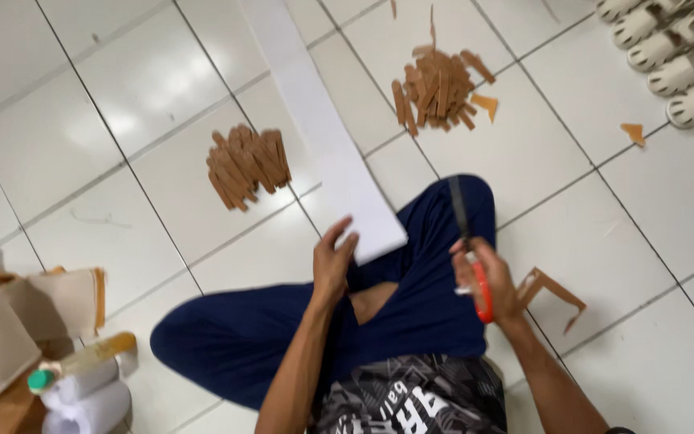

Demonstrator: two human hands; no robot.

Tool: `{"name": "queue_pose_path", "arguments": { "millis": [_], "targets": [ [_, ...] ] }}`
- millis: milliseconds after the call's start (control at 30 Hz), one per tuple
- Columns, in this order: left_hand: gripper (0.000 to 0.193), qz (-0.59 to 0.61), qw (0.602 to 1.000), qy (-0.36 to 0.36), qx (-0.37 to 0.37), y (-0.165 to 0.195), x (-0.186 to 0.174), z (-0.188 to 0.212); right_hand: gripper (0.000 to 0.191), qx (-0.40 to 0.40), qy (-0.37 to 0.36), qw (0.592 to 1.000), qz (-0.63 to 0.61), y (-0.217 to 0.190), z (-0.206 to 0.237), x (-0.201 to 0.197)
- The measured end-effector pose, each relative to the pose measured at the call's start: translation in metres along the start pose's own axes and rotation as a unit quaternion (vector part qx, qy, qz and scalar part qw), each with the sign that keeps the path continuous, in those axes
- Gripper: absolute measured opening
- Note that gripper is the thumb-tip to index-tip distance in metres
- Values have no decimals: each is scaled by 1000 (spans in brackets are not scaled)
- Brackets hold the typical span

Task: The person sits on a tiled floor and arranges small brown wooden pieces into neat rows. They then use scissors to cut a long white strip into smaller pieces and place them alongside the wooden parts.

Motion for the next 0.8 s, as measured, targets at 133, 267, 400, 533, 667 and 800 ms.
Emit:
{"name": "queue_pose_path", "arguments": {
  "millis": [133, 267, 400, 533, 667, 800],
  "targets": [
    [57, 59, 994, -53, 78, 51, 18, 1, 36, 111, -102, 985, 79, 5, 73, 37],
    [64, 81, 988, -88, 102, 76, 26, 18, 37, 263, -96, 945, 172, 13, 103, 36],
    [66, 50, 990, -106, 79, 72, 32, 40, 37, 238, -71, 960, 128, 5, 88, 39],
    [65, 42, 992, -102, 68, 64, 33, 51, 41, 163, -96, 975, 114, -3, 72, 53],
    [65, 54, 992, -93, 60, 59, 29, 54, 44, 144, -94, 976, 133, -6, 67, 60],
    [65, 31, 995, -77, 52, 54, 25, 54, 47, 150, -102, 972, 150, -5, 67, 61]
  ]
}}
Point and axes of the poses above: each hand's wrist, its own z-axis away from the middle knuckle, its own x-axis out of the palm, y = z × x, the point moved 7 cm from there along -z, towards the middle knuckle, and after that the axes turned 9 degrees about y, right-handed, at the moved point
